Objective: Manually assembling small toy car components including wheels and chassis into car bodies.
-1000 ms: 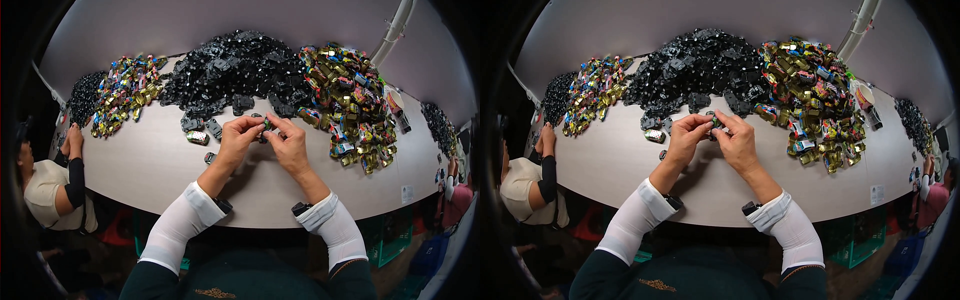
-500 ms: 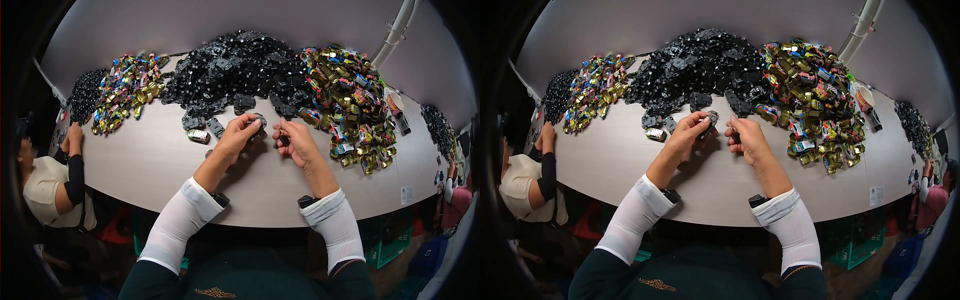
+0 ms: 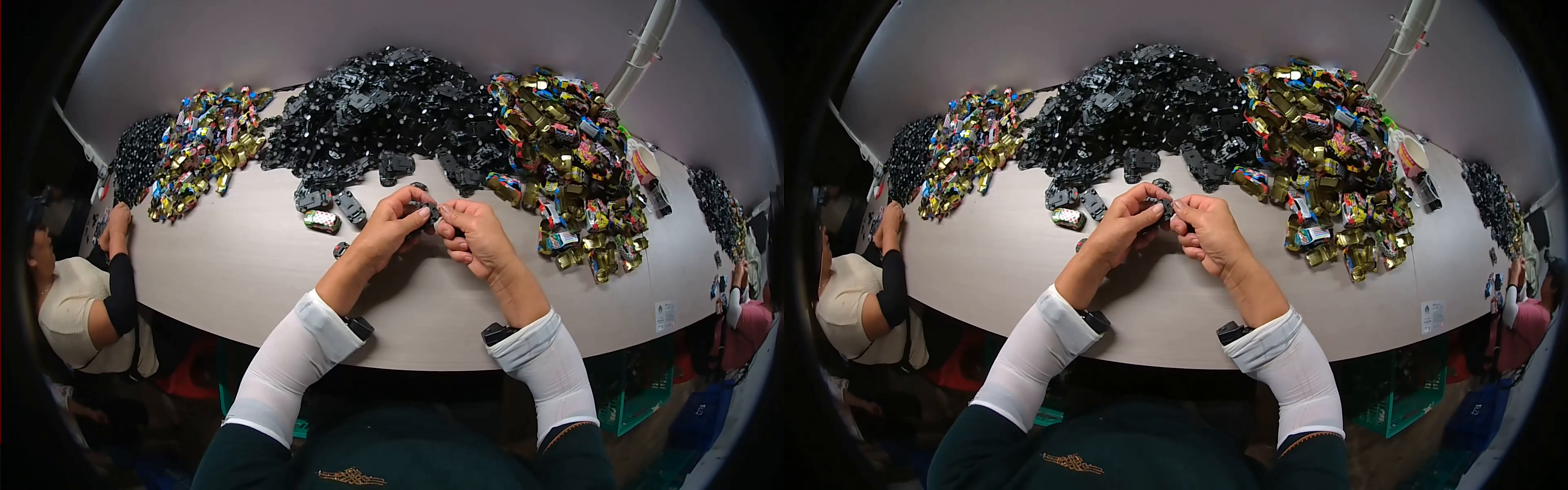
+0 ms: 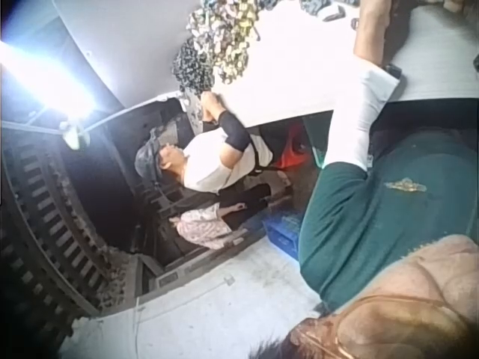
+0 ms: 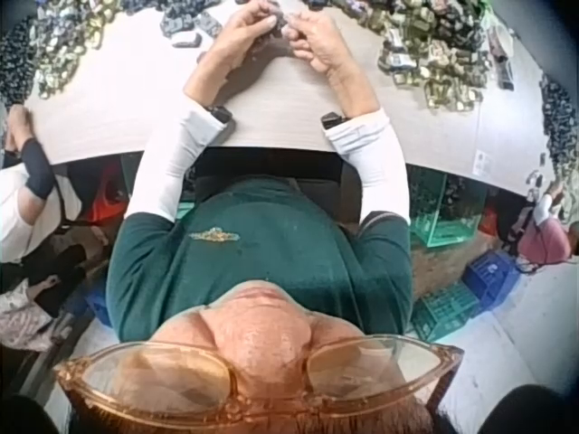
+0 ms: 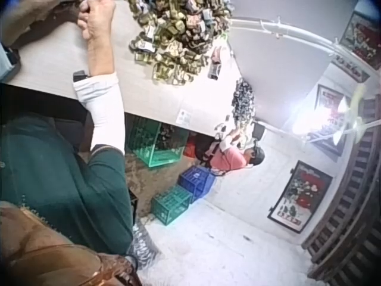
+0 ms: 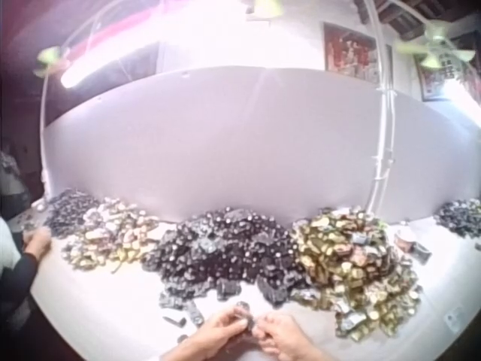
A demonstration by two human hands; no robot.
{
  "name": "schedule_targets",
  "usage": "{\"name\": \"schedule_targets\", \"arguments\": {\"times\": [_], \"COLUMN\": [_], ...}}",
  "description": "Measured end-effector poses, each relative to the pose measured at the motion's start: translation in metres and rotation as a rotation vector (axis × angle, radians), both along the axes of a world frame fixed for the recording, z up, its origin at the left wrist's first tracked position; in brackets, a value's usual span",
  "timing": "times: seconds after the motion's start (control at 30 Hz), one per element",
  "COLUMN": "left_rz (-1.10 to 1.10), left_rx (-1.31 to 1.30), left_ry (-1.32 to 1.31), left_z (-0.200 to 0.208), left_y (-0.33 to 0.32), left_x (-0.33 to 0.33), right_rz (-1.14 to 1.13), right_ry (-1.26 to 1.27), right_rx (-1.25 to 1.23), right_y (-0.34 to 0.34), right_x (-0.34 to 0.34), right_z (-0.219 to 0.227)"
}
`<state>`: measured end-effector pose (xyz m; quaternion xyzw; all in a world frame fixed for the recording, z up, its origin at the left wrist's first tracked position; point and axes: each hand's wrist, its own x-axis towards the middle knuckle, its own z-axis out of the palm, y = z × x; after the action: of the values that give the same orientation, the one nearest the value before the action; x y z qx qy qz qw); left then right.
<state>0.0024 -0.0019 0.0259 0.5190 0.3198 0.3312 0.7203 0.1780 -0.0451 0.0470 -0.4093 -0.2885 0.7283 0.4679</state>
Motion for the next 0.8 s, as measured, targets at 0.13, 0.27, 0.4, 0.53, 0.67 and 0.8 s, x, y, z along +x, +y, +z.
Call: {"name": "schedule_targets", "arguments": {"times": [0.13,0.27,0.4,0.53,0.67,0.8], "left_rz": [0.030,0.082,0.103,0.116,0.122,0.118], "left_rx": [0.038,0.138,0.285,0.223,0.435,0.561], "left_ry": [-0.002,0.035,0.137,0.114,0.120,0.274], "left_z": [-0.004,-0.003,-0.005,0.002,-0.013,-0.024], "left_y": [-0.001,-0.004,-0.003,-0.004,0.002,0.006], "left_x": [0.003,0.007,0.007,0.006,0.010,0.008], "right_rz": [-0.007,-0.013,-0.067,0.005,-0.166,-0.154], "right_ry": [-0.012,-0.091,-0.350,-0.156,-0.760,-0.929], "right_rx": [0.033,0.053,0.132,0.086,0.588,0.577], "right_y": [0.001,-0.002,-0.001,0.000,0.006,0.009], "right_x": [-0.001,-0.007,-0.011,-0.001,-0.008,-0.007], "right_z": [-0.005,-0.003,-0.010,0.000,-0.027,-0.031]}}
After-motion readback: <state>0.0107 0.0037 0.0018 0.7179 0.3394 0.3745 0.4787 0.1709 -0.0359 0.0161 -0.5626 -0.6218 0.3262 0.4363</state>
